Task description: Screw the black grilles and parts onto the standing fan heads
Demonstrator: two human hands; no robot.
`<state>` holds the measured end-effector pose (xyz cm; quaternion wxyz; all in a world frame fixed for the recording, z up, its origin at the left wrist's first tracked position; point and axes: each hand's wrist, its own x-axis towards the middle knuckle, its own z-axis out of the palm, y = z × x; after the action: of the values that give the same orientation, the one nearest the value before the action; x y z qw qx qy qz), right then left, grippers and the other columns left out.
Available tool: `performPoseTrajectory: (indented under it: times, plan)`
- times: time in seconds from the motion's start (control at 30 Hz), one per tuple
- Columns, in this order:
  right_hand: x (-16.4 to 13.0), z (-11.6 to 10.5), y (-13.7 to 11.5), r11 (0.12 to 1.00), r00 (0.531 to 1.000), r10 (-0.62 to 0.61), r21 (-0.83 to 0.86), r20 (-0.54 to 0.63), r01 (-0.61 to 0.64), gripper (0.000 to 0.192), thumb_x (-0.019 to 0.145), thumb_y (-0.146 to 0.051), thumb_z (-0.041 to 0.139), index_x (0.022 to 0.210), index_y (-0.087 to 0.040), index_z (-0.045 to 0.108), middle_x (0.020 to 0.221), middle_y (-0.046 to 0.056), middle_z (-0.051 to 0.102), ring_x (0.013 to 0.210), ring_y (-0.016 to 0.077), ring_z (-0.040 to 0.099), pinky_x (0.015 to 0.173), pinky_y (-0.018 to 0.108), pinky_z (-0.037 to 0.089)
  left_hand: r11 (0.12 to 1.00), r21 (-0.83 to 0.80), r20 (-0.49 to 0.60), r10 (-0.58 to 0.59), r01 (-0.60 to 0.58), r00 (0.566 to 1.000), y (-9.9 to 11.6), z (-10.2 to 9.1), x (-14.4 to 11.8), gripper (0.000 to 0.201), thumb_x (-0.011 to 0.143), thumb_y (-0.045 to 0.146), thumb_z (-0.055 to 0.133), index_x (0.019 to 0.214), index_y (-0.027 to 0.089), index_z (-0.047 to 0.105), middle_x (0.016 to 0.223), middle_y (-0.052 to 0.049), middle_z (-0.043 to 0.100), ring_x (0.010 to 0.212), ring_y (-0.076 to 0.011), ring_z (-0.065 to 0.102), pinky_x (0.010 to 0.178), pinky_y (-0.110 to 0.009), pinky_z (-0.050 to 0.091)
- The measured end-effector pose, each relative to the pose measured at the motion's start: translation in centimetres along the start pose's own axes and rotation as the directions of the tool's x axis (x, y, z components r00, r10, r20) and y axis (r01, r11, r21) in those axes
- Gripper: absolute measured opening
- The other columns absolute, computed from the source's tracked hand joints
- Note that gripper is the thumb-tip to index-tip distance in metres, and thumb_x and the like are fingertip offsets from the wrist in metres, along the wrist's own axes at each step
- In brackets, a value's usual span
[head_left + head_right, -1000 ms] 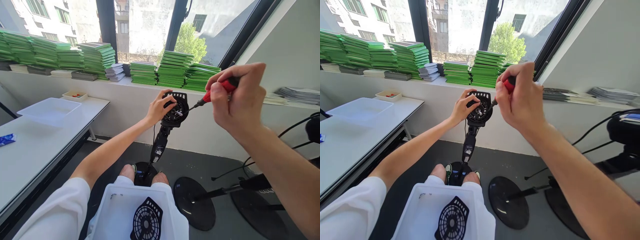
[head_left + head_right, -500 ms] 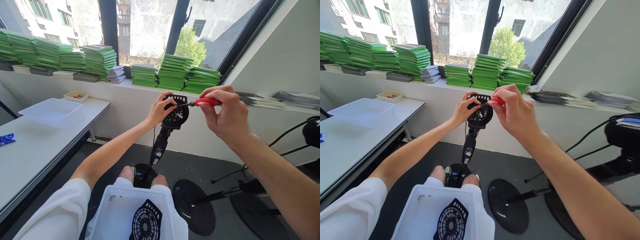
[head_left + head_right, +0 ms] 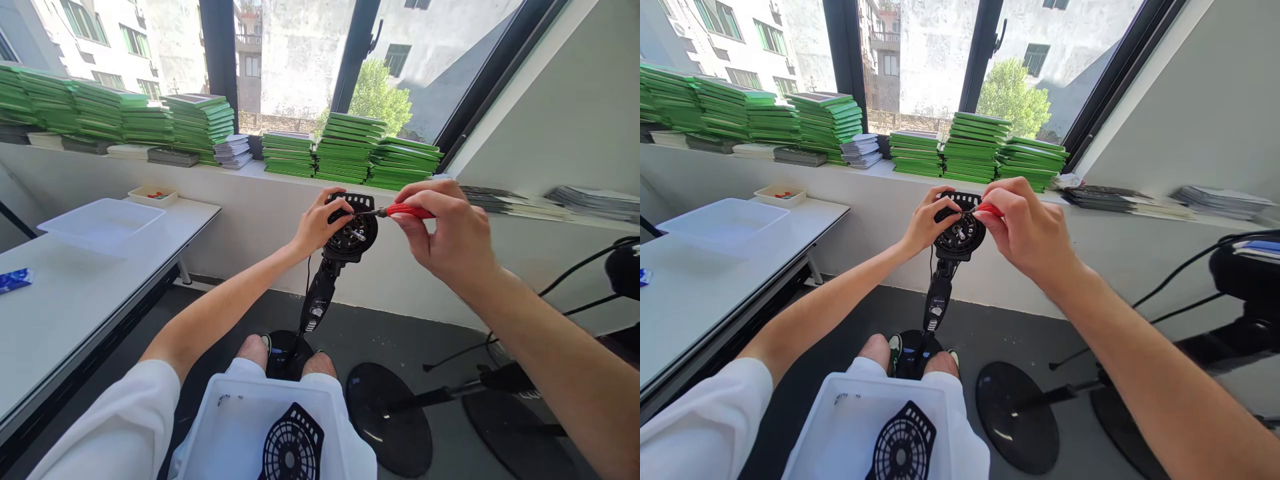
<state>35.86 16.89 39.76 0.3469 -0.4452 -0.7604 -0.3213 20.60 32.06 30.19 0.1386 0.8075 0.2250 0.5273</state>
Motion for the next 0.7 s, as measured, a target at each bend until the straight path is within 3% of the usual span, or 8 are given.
performPoseTrajectory:
  times: [0.23,0.43,0.7]
  plan:
    - [-0.14,-0.19,0.27,0.997,0.998,0.035,-0.064,0.059,-0.031,0.035,0.105,-0.057,0.048,0.091,-0.028,0.063,0.108,0.006,0.076,0.089,0.0199,0.073,0.067,0.035,0.056,1.000,-0.012,-0.001,-0.005,0.005,1.000,-0.06,0.08,0.01,0.011,0.101,0.033,0.064,0.106,0.027,0.071,0.151,-0.007,0.057,0.125,-0.0252,0.065,0.110,-0.045,0.057]
    - [-0.16,-0.28,0.22,0.997,0.996,0.060,-0.057,0.059,-0.056,0.030,0.105,-0.054,0.049,0.091,-0.030,0.062,0.112,0.004,0.076,0.094,0.0204,0.073,0.072,0.036,0.059,1.000,0.000,-0.005,-0.004,0.004,1.000,0.06,0.09,-0.06,0.011,0.101,0.031,0.063,0.106,0.027,0.072,0.150,-0.008,0.056,0.132,-0.0270,0.062,0.107,-0.043,0.058]
    - [-0.30,-0.36,0.38,0.995,0.996,-0.017,-0.095,0.090,0.025,0.028,0.107,-0.052,0.043,0.096,-0.033,0.059,0.114,0.001,0.076,0.086,0.0179,0.072,0.067,0.036,0.056,1.000,-0.006,-0.008,0.009,-0.009,1.000,-0.11,0.08,-0.05,0.011,0.102,0.032,0.063,0.107,0.027,0.072,0.149,-0.008,0.057,0.133,-0.0261,0.061,0.111,-0.042,0.056]
